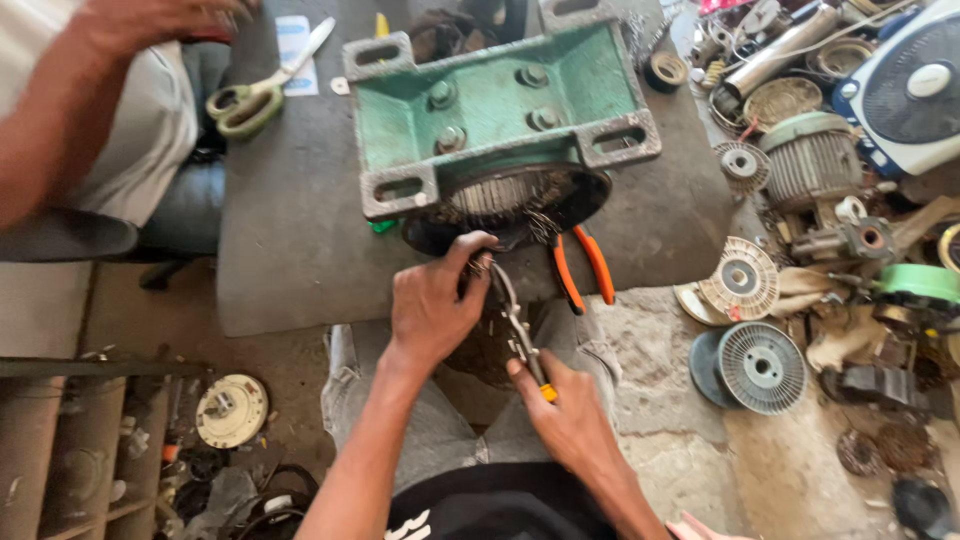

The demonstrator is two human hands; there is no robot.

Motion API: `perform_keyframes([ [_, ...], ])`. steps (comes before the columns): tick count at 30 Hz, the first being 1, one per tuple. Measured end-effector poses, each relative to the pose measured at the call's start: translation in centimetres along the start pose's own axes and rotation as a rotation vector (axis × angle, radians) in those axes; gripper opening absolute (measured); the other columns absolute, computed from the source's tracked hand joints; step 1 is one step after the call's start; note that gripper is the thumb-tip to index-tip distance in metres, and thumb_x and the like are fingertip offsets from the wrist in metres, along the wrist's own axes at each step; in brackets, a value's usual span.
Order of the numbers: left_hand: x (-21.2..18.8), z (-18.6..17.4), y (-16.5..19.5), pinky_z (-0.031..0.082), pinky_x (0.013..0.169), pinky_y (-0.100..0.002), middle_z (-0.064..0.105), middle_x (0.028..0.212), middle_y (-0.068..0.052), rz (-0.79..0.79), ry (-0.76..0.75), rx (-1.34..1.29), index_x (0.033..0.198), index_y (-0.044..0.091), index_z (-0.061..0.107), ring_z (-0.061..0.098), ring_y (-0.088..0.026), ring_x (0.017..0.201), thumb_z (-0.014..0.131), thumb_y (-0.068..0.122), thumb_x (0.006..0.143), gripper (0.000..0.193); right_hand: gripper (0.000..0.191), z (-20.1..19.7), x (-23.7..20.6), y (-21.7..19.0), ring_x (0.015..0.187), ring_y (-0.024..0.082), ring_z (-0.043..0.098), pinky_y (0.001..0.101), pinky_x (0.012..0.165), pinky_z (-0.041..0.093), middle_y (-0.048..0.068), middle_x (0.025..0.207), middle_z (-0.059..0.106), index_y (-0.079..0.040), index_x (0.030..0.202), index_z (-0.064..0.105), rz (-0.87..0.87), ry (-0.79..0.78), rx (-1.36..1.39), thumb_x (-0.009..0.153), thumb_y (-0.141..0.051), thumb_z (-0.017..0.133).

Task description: The person uses pliers to pull and remove copper wire strands from the slots of a motor rotor held in a vise. The removed wire pieces are placed on the workbench. A second person is visible nearby but not directly involved in the task.

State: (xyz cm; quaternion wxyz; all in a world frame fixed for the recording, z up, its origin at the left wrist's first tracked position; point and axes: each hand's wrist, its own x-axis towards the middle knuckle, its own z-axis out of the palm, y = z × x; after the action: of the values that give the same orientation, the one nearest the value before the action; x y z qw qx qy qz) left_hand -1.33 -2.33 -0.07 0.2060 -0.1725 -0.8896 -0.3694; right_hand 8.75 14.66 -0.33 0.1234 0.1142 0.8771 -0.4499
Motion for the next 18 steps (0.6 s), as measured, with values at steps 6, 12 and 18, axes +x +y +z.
perform_keyframes([
  [6, 0.1, -0.2, 0.3, 0.050, 0.055, -0.045, 0.071, 0.075, -0.011, -0.022, -0.037, -0.015, 0.121, 0.019, 0.064, 0.070, -0.032, 0.064, 0.065, 0.021, 0.100, 0.021, 0.043, 0.0, 0.3, -0.4, 0.055, 0.036, 0.067, 0.0464, 0.056, 0.045, 0.022, 0.059, 0.063, -0.001, 0.093, 0.068, 0.033, -0.009, 0.043, 0.093, -0.043, 0.062],
  [12, 0.3, -0.3, 0.4, 0.049, 0.055, -0.046, 0.070, 0.074, -0.013, -0.008, -0.016, 0.000, 0.121, 0.018, 0.063, 0.070, -0.034, 0.065, 0.065, 0.022, 0.100, 0.022, 0.042, -0.7, 1.1, -2.0, 0.053, 0.037, 0.063, 0.0475, 0.055, 0.043, 0.023, 0.058, 0.059, -0.002, 0.096, 0.069, 0.036, 0.024, 0.017, 0.093, -0.043, 0.060],
  [18, 0.1, 0.0, 0.2, 0.049, 0.056, -0.047, 0.070, 0.074, -0.013, -0.016, -0.023, 0.001, 0.121, 0.018, 0.063, 0.070, -0.034, 0.065, 0.065, 0.022, 0.101, 0.021, 0.046, -0.5, 1.2, -1.9, 0.050, 0.030, 0.064, 0.0452, 0.053, 0.044, 0.018, 0.055, 0.061, 0.000, 0.089, 0.069, 0.020, 0.024, 0.041, 0.095, -0.044, 0.059],
])
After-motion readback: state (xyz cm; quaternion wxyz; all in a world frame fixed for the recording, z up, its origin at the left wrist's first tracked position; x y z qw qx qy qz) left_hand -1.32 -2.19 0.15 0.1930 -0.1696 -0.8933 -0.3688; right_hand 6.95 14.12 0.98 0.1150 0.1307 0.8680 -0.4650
